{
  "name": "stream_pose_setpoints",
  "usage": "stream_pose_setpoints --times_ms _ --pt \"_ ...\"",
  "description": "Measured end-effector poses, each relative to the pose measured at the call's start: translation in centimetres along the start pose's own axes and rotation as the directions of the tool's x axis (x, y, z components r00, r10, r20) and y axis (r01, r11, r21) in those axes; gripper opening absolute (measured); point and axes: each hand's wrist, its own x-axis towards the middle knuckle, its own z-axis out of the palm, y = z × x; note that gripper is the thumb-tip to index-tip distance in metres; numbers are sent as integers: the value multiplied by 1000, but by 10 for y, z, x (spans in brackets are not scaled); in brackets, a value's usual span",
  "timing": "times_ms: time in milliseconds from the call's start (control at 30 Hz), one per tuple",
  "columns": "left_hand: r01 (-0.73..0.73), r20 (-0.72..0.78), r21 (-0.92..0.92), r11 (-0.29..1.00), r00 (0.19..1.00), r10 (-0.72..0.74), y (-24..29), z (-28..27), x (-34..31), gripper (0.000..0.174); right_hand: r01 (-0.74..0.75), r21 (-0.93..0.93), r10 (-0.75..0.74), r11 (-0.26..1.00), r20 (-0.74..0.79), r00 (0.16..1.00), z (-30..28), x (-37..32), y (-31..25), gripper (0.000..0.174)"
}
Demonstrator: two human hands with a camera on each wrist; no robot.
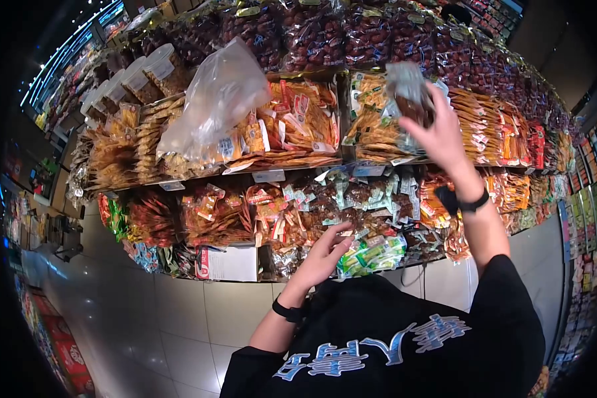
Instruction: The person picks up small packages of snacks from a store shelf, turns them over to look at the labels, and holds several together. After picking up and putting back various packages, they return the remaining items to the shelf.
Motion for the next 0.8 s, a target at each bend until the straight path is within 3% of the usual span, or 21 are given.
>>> stream_pose_setpoints --times_ms 33,100,133,200,233,567,667,767,800 --pt "-35 -35 -8 999 999 35 -2 1 -2 37 131 -154 -137 979 -32 990 4 22 11 68" --pt "-23 -47 -53 998 999 21 -2 1 -6 36 238 -338 -232 910 61 971 23 50 45 62" --pt "-17 -53 -74 997 999 14 -2 1 -9 36 216 -410 -127 886 233 964 33 59 66 63" --pt "-17 -72 -70 997 997 12 -8 -1 -12 35 218 -622 -11 752 319 948 62 50 93 69" --pt "-19 -80 -59 998 997 15 -12 -4 -15 35 157 -603 52 782 314 948 71 49 98 75" --pt "98 -147 -99 990 983 -112 -18 -10 -28 37 130 -468 -9 874 252 968 60 39 94 92" --pt "70 -116 -72 995 990 -78 -24 -10 -26 35 179 -473 -73 862 234 970 58 35 97 92" --pt "127 -136 -125 984 980 -143 -20 -7 -25 34 229 -384 -184 894 152 971 50 30 104 78" --pt "82 -135 -110 991 986 -97 -25 -6 -23 33 231 -354 -197 906 130 972 43 25 102 75"
